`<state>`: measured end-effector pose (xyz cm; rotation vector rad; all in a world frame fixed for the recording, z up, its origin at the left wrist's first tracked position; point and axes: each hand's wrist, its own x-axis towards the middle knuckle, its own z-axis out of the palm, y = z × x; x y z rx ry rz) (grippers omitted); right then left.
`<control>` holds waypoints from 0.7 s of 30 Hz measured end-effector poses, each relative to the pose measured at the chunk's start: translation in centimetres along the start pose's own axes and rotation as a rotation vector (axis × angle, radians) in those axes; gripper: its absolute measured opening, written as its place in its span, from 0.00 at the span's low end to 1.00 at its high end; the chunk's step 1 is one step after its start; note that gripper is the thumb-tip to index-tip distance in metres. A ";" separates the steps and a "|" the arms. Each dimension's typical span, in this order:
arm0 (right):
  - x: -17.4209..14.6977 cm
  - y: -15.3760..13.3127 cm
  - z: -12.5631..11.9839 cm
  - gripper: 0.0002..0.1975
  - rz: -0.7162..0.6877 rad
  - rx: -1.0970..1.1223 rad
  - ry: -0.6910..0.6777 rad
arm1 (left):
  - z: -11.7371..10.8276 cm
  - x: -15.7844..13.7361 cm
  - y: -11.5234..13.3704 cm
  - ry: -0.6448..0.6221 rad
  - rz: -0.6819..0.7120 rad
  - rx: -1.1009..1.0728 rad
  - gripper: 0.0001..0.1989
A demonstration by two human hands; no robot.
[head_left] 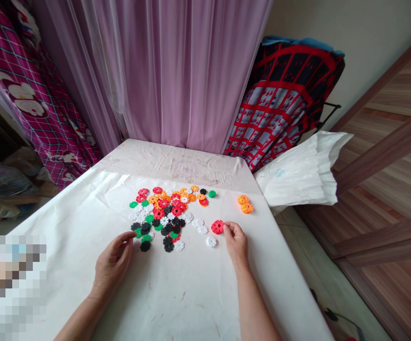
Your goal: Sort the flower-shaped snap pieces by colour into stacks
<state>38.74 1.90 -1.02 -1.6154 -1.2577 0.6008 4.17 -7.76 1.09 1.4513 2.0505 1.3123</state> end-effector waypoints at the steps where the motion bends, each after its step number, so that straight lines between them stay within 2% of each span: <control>1: 0.0 0.0 0.0 0.19 0.003 0.000 0.004 | 0.0 0.0 0.0 0.003 -0.001 -0.003 0.18; 8: 0.0 0.2 -0.1 0.18 0.016 0.026 0.081 | -0.2 0.0 0.0 0.000 0.010 0.022 0.17; 10: -0.1 0.2 0.0 0.18 0.016 0.038 0.088 | -0.3 0.1 0.2 0.003 0.060 0.067 0.16; 14: -0.2 0.2 -0.1 0.19 0.025 0.059 0.087 | 0.3 0.1 1.0 -0.057 0.334 0.184 0.15; 18: -0.3 -0.1 -0.1 0.21 0.056 0.051 0.055 | 2.8 -0.4 2.2 -0.286 0.645 0.385 0.18; 21: -0.4 -0.5 -0.2 0.21 0.068 0.039 0.032 | 4.7 -0.7 2.7 -0.418 0.792 0.521 0.23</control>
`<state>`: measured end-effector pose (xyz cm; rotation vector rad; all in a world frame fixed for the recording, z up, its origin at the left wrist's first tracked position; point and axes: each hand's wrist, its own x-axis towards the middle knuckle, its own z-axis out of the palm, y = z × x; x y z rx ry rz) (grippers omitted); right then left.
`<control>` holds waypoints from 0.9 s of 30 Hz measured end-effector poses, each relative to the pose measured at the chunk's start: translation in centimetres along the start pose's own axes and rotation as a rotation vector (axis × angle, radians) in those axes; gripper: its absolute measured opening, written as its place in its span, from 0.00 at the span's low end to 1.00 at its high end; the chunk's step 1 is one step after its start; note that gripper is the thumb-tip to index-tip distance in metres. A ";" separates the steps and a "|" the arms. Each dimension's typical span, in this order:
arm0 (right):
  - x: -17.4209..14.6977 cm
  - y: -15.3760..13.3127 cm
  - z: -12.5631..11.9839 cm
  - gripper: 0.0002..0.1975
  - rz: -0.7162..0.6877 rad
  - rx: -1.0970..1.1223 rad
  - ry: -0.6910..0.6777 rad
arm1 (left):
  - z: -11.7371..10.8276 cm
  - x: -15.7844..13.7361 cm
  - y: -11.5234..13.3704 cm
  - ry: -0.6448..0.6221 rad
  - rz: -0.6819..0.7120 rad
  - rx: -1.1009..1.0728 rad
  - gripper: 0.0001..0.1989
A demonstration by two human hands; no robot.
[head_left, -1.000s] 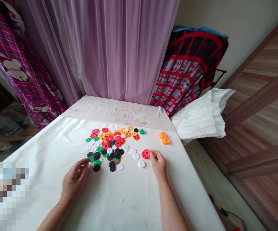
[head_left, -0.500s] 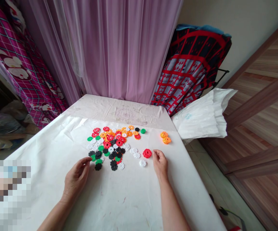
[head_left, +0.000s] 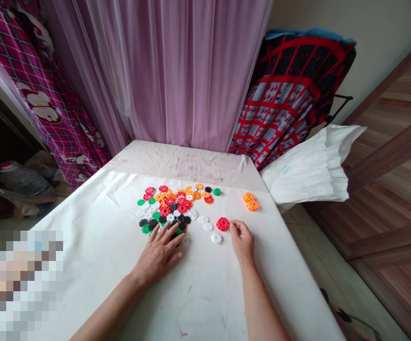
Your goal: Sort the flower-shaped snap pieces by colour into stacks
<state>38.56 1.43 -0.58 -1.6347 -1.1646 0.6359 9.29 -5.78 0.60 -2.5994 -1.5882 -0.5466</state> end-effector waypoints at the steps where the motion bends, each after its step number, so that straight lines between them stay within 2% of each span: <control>1: 0.0 -0.1 0.0 0.21 0.000 -0.005 -0.010 | 0.3 0.2 0.1 -0.019 0.006 0.027 0.25; 5: -0.1 -0.2 -0.1 0.21 -0.017 -0.009 -0.041 | 0.7 0.3 -1.1 -0.025 -0.131 0.113 0.27; 9: -0.1 -0.2 -0.1 0.21 -0.034 -0.016 -0.058 | -0.4 -0.2 -2.2 0.008 -0.317 0.177 0.27; 11: -0.1 -0.3 0.0 0.21 -0.038 -0.023 -0.066 | -0.9 0.0 -1.7 0.022 -0.334 0.187 0.25; 15: -0.2 -0.2 0.0 0.20 -0.054 -0.032 -0.074 | -1.1 1.6 0.7 0.021 -0.313 0.135 0.17; 19: -0.2 -0.1 0.0 0.19 -0.089 -0.042 -0.075 | -0.6 3.4 2.5 -0.002 -0.393 0.087 0.17; 24: -0.2 -0.1 0.0 0.19 -0.087 -0.040 -0.080 | -0.5 4.5 2.4 -0.075 -0.534 -0.038 0.12; 27: -0.2 -0.1 0.0 0.20 -0.084 -0.009 -0.050 | -1.0 4.3 2.1 -0.013 -0.563 -0.106 0.05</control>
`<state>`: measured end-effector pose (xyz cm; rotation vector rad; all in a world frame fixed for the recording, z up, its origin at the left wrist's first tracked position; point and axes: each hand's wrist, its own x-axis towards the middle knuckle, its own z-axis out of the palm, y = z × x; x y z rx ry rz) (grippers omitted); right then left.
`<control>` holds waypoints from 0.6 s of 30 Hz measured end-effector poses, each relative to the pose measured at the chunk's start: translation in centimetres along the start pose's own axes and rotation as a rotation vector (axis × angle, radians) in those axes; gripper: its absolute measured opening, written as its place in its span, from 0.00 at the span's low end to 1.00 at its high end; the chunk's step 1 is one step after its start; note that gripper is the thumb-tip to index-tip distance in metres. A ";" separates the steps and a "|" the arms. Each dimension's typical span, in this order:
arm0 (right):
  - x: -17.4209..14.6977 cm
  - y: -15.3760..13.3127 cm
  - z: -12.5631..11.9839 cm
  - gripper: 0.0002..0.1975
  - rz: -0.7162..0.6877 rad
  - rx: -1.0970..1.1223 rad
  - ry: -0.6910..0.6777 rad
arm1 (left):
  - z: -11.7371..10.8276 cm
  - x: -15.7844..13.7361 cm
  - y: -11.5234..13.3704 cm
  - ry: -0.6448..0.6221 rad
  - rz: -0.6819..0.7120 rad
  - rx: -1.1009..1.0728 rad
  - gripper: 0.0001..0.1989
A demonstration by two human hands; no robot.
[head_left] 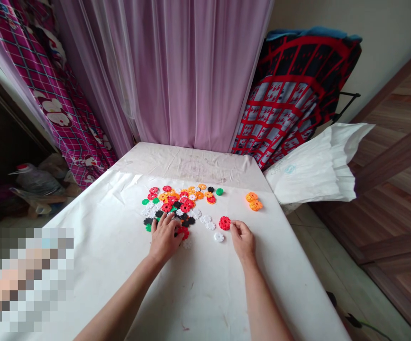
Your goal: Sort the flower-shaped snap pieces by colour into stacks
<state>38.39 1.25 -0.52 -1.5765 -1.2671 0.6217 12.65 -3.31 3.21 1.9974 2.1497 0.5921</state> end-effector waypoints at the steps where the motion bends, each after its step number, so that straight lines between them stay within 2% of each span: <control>1: 0.0 0.0 0.0 0.19 -0.007 0.015 0.019 | -0.3 0.0 -0.1 0.025 0.011 -0.031 0.04; 4: -0.2 0.0 0.0 0.18 -0.046 0.052 0.078 | -1.4 -0.1 -0.2 0.010 0.022 -0.150 0.05; 6: -0.6 -0.3 -0.1 0.17 -0.081 0.062 0.115 | -2.0 0.0 0.1 -0.052 -0.052 -0.253 0.06; 8: -1.2 -1.0 -0.2 0.16 -0.125 0.082 0.096 | -2.2 0.1 0.8 -0.108 -0.116 -0.418 0.07; 9: -1.6 -1.5 -0.2 0.16 -0.153 0.100 0.043 | -2.1 0.2 1.3 -0.135 -0.130 -0.530 0.09; 13: -3.1 -3.6 -0.1 0.13 -0.276 0.163 -0.310 | -1.2 0.5 3.7 -0.258 -0.154 -0.999 0.19; 15: -3.5 -4.3 0.0 0.12 -0.295 0.175 -0.374 | -0.7 0.6 4.6 -0.312 -0.174 -1.110 0.22; 18: -3.8 -4.9 0.1 0.12 -0.254 0.198 -0.409 | -0.3 0.6 5.4 -0.343 -0.200 -1.158 0.23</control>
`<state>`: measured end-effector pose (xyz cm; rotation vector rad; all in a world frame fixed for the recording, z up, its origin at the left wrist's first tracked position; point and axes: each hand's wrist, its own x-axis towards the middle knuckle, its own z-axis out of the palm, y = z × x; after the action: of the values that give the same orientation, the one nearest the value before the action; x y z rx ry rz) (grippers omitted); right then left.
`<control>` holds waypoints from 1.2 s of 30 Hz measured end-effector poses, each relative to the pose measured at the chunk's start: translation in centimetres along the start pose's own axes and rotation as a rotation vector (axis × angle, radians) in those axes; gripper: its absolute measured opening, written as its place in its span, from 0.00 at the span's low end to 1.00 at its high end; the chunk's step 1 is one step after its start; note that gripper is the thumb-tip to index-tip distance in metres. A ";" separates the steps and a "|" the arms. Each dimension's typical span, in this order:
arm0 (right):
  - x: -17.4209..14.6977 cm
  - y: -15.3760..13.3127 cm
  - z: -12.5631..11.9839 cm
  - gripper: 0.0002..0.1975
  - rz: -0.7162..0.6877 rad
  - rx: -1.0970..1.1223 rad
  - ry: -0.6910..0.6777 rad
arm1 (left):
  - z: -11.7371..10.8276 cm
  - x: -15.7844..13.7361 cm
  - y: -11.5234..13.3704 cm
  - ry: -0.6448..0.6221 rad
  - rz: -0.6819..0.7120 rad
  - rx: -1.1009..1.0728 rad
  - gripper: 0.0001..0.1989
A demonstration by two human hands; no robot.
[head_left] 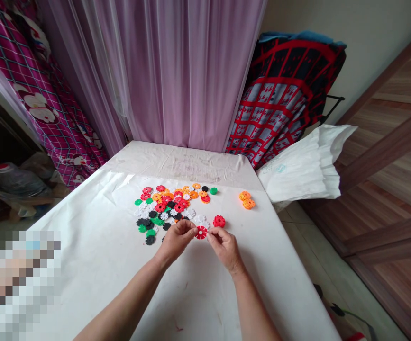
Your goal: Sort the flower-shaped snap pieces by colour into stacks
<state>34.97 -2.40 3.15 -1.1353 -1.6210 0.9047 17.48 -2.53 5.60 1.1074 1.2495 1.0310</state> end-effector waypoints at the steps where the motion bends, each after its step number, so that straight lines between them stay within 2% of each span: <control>1: 0.0 -0.1 0.1 0.12 0.022 0.017 -0.022 | 0.2 0.1 -0.1 -0.001 -0.007 -0.001 0.23; 4: 0.1 0.0 0.0 0.13 0.085 0.041 -0.046 | 0.4 0.2 -0.4 -0.005 -0.013 0.054 0.21; 7: 0.6 0.9 -1.0 0.17 0.190 0.065 0.104 | -0.8 0.3 -0.7 0.106 0.092 0.280 0.18; 11: 1.5 2.7 -3.4 0.21 0.422 0.145 0.420 | -5.8 0.0 -1.2 0.353 0.428 0.865 0.15; 13: 1.8 3.3 -4.1 0.21 0.484 0.163 0.448 | -8.8 -0.3 -2.0 0.424 0.525 1.079 0.18; 16: 2.3 3.5 -3.9 0.21 0.503 0.149 0.377 | -12.1 -0.6 -3.5 0.513 0.520 1.277 0.21; 19: 2.7 3.2 -3.4 0.20 0.536 0.125 0.324 | -13.2 -0.7 -4.8 0.566 0.468 1.324 0.22; 29: 3.2 3.5 -3.5 0.20 0.571 0.040 0.304 | -13.2 -0.6 -5.3 0.531 0.465 1.321 0.22; 33: 2.6 4.4 -4.1 0.21 0.513 -0.019 0.303 | -13.2 -0.6 -5.4 0.548 0.463 1.287 0.21; 36: 3.0 4.1 -5.5 0.18 0.357 -0.209 0.186 | -13.2 -0.5 -5.4 0.534 0.473 1.292 0.21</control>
<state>40.86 2.00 1.89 -1.6417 -1.4083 0.8344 4.22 -3.24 0.39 2.2724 2.2746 0.8183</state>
